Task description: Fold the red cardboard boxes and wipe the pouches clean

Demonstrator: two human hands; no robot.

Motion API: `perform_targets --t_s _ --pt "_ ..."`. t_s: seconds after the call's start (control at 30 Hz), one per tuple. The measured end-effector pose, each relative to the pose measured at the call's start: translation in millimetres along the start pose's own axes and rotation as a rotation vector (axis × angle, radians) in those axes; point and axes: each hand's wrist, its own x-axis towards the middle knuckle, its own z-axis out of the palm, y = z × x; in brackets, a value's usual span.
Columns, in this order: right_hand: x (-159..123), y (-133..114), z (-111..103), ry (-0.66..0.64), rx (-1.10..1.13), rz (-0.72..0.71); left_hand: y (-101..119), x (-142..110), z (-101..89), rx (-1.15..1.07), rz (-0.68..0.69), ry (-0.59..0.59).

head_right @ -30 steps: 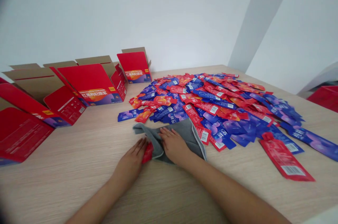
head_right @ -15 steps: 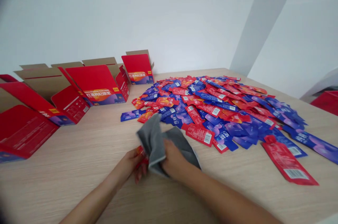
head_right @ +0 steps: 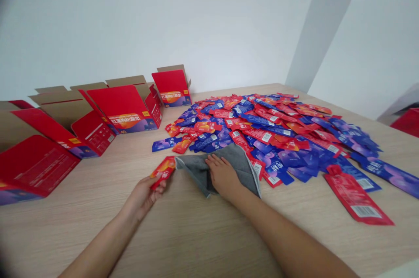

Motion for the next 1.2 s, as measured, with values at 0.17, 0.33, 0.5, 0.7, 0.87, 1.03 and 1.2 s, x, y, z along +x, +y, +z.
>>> perform_targets --t_s 0.17,0.33,0.5,0.7,0.87,1.03,1.2 --pt "-7 -4 0 0.024 -0.010 0.005 35 20 -50.4 -0.353 0.152 0.377" --pt "-3 -10 2 0.085 0.052 -0.028 42 38 -57.3 -0.180 0.139 0.152" --pt "-3 -9 1 0.113 0.182 -0.138 52 94 -20.3 0.732 0.562 0.307" --pt "-4 -10 -6 0.147 0.320 -0.105 52 126 7.5 1.657 0.605 0.200" --pt "4 4 -11 0.322 0.612 0.243 33 83 15.4 1.992 0.598 0.315" --pt "0 1 -13 0.499 0.680 0.322 -6 5 21.7 2.211 0.605 0.232" --pt "-22 -39 -16 0.329 0.443 -0.028 -38 -43 46.3 2.093 0.903 -0.145"
